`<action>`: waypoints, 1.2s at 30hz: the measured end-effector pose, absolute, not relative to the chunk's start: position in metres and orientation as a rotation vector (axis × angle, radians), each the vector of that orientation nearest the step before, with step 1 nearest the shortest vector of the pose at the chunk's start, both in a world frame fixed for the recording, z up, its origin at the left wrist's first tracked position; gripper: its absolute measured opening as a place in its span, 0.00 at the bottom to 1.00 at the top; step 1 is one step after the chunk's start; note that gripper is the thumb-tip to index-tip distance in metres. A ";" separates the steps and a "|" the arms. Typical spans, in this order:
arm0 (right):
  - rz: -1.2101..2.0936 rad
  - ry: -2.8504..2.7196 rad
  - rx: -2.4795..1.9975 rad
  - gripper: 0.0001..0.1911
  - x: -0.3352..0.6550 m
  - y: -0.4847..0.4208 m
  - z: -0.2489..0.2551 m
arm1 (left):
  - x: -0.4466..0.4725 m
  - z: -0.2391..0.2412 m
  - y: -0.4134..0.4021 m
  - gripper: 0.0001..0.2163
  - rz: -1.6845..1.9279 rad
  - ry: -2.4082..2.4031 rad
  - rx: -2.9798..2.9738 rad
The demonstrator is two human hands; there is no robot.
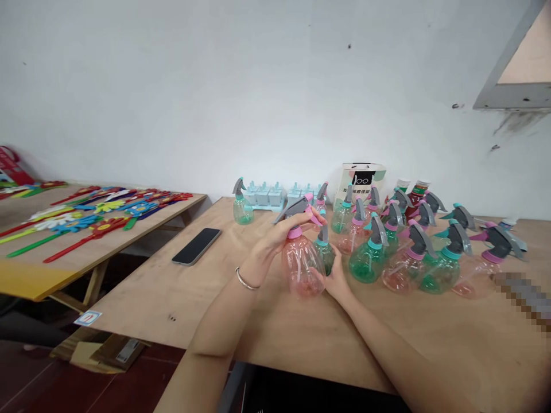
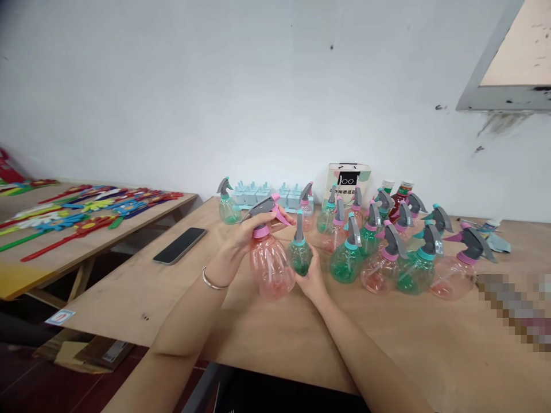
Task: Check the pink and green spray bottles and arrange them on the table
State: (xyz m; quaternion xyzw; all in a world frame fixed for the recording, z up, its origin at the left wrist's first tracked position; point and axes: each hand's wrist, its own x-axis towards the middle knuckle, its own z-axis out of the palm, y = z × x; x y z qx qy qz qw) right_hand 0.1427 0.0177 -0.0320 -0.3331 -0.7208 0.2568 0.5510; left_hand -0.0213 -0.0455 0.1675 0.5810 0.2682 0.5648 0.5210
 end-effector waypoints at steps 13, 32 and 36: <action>0.609 -1.699 -0.775 0.46 0.142 0.021 -0.037 | -0.020 0.163 -0.040 0.09 1.398 0.705 1.467; 0.658 -1.697 -0.852 0.47 0.143 0.017 -0.033 | -0.197 0.133 -0.004 0.13 1.762 1.729 1.597; 0.654 -1.686 -0.848 0.46 0.142 0.017 -0.033 | -0.221 0.103 0.000 0.19 1.858 1.733 1.490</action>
